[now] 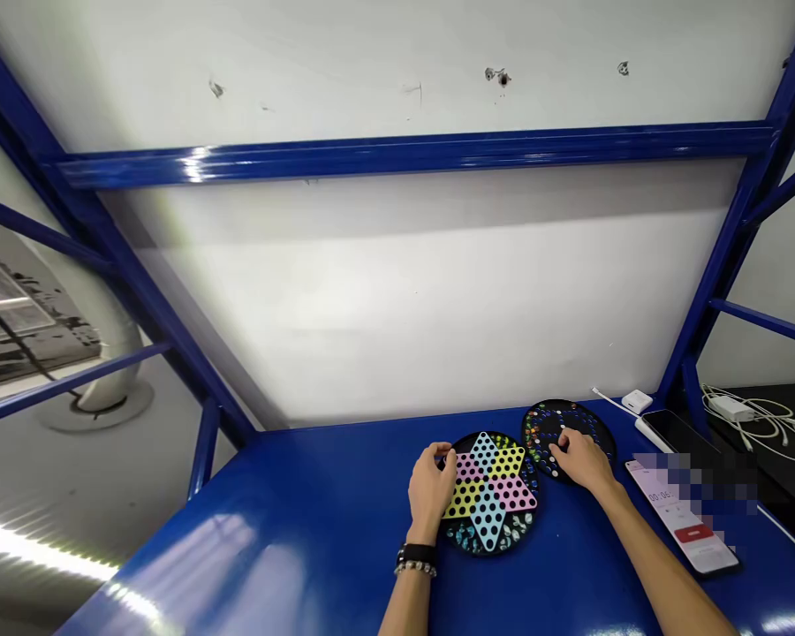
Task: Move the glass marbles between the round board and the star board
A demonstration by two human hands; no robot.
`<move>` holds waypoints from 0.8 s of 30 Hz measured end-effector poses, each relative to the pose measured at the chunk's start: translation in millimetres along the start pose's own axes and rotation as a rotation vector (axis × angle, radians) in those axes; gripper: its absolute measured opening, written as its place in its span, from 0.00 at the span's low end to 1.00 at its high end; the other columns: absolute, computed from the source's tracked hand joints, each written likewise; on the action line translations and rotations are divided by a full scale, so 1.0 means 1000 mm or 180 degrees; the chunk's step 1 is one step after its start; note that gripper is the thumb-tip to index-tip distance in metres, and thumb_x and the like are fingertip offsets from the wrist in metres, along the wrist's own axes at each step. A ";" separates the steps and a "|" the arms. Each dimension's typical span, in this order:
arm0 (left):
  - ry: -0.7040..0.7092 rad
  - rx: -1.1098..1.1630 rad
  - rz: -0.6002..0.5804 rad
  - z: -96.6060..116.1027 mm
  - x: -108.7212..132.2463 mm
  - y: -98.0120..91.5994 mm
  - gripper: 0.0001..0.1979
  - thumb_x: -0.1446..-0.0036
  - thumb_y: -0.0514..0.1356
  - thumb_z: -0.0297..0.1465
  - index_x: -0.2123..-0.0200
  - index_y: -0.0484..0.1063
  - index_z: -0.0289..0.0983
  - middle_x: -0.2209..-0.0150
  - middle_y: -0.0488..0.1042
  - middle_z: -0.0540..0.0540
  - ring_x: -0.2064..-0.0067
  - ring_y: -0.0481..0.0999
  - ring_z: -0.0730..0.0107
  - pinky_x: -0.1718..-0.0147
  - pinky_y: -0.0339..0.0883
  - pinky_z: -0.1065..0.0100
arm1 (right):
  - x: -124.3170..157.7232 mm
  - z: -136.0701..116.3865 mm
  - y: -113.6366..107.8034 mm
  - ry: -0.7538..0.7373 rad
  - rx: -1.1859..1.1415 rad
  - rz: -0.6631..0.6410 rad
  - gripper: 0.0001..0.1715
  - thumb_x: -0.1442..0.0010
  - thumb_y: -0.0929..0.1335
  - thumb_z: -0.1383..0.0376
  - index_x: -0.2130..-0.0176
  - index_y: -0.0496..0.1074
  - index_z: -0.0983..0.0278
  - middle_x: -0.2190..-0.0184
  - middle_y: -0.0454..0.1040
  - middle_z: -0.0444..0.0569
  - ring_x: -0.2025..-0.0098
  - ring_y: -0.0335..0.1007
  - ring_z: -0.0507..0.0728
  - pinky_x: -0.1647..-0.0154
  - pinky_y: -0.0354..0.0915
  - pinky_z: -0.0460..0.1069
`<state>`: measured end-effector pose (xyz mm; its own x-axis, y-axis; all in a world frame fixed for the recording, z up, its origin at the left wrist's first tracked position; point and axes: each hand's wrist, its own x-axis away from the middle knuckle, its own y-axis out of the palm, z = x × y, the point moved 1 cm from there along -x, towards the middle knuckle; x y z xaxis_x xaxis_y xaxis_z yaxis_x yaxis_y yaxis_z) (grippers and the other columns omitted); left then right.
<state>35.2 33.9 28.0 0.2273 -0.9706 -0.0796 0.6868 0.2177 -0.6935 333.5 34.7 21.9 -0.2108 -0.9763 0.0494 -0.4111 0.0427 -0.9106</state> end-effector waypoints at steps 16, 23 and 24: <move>0.0077 -0.0020 0.0049 -0.004 -0.002 0.001 0.16 0.40 0.52 0.42 0.59 0.75 0.41 0.56 0.78 0.44 0.53 0.75 0.58 0.58 0.67 0.63 | -0.021 -0.039 0.030 -0.0581 -0.0271 -0.0063 0.11 0.36 0.65 0.58 0.66 0.70 0.61 0.63 0.77 0.49 0.63 0.73 0.56 0.70 0.55 0.47; 0.0094 -0.0030 -0.0005 -0.003 0.000 0.002 0.16 0.40 0.51 0.42 0.59 0.74 0.41 0.55 0.78 0.44 0.53 0.75 0.58 0.59 0.67 0.64 | -0.017 -0.039 0.028 -0.0759 0.0045 -0.0172 0.05 0.35 0.63 0.63 0.62 0.69 0.61 0.59 0.75 0.49 0.62 0.73 0.55 0.69 0.55 0.47; 0.0103 -0.0034 -0.0007 -0.003 0.000 0.002 0.17 0.40 0.51 0.42 0.59 0.74 0.41 0.55 0.78 0.44 0.52 0.75 0.58 0.58 0.67 0.64 | -0.016 -0.039 0.027 -0.0822 0.0076 -0.0151 0.06 0.35 0.63 0.64 0.60 0.68 0.61 0.58 0.74 0.49 0.62 0.73 0.55 0.69 0.55 0.47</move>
<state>34.7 34.2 24.7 0.2031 -0.9739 -0.1010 0.6799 0.2145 -0.7012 290.9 60.2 12.1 0.0427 -0.9990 -0.0114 -0.3933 -0.0063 -0.9194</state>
